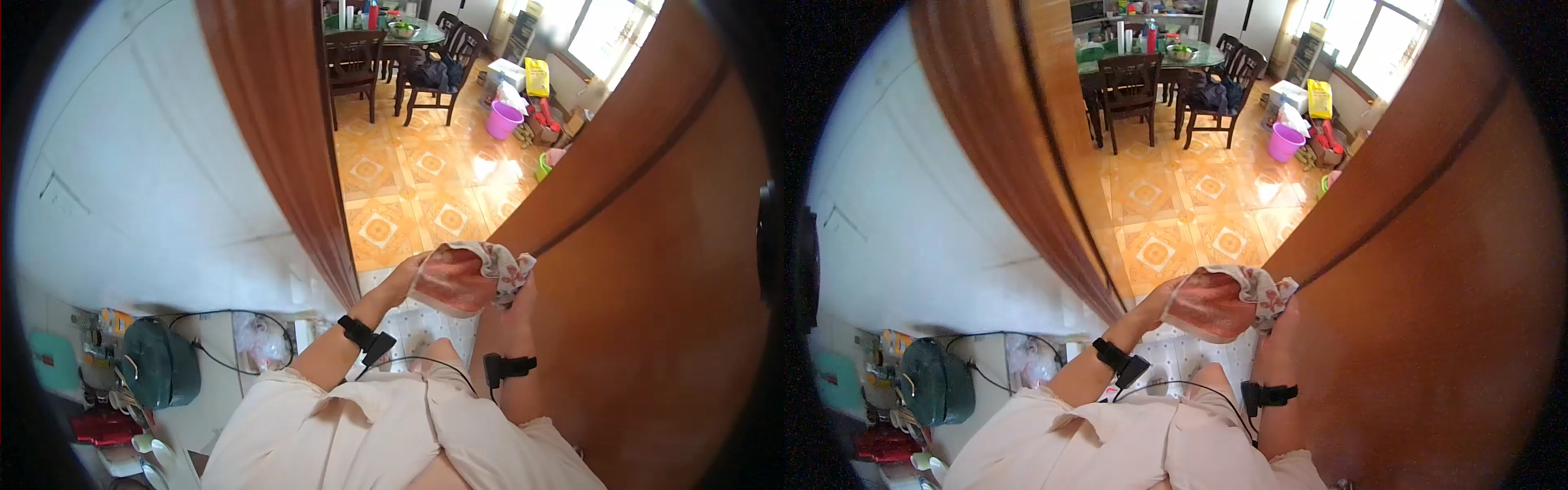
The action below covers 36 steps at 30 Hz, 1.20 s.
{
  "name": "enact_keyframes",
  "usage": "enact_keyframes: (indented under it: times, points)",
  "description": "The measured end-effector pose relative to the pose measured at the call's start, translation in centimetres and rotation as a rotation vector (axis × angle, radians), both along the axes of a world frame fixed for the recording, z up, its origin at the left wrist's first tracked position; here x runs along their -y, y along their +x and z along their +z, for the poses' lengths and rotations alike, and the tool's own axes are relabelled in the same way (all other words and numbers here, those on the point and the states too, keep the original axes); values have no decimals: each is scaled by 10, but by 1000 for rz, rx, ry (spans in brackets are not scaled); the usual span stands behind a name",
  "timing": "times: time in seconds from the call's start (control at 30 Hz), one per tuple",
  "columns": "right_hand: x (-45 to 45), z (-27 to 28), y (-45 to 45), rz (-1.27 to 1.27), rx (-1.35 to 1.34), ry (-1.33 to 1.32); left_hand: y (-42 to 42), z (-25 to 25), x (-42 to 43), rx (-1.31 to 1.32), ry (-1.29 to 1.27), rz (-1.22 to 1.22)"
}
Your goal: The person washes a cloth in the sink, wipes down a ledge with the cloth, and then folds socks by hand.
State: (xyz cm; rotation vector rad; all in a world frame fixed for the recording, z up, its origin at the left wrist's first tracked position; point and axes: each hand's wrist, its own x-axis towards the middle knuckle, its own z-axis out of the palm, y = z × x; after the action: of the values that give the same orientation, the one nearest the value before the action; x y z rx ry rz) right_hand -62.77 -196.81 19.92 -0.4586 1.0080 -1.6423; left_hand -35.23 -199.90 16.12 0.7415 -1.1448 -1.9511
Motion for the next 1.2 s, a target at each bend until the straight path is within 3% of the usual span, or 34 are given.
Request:
enact_keyframes:
  times: [0.03,0.07,0.1,0.23,0.3,0.37,0.43,0.53,0.63,0.7,0.73,0.8,0.83,0.9,1.03,1.13,1.2]
  points:
    - [20,10,2,-56,19,0,-1,17,12,4,-2,12]
    - [45,5,-5,-67,-160,-23,-1,30,25,-111,207,-28]
    - [71,0,-3,-49,-156,-20,-5,34,40,-231,415,-65]
    - [162,12,57,204,-709,-140,-42,50,117,-308,557,5]
    - [197,15,85,363,-1068,-238,-54,0,168,-454,556,10]
    - [231,34,106,361,-1324,-569,-70,-55,225,-825,144,84]
    - [275,41,110,467,-1345,-677,-78,-56,276,-998,-123,190]
    - [359,56,110,533,-1269,-729,-73,-24,346,-832,150,598]
    - [467,25,112,558,-1245,-591,-75,5,389,-676,517,946]
    - [535,17,136,699,-1106,-347,-60,17,416,-691,441,994]
    - [549,21,153,741,-1237,-375,-43,11,428,-669,401,1068]
    - [572,24,196,794,-1243,-423,-20,11,459,-531,380,1264]
    - [579,23,214,814,-1251,-443,6,34,454,-523,382,1247]
    - [590,23,237,942,-1222,-479,35,36,453,-411,391,1321]
    - [645,20,327,1106,-1313,-630,108,41,487,-424,361,1418]
    - [690,14,401,1259,-1285,-590,161,30,532,-502,347,1666]
    - [719,-23,444,1144,-1309,-887,193,0,554,-627,245,1669]
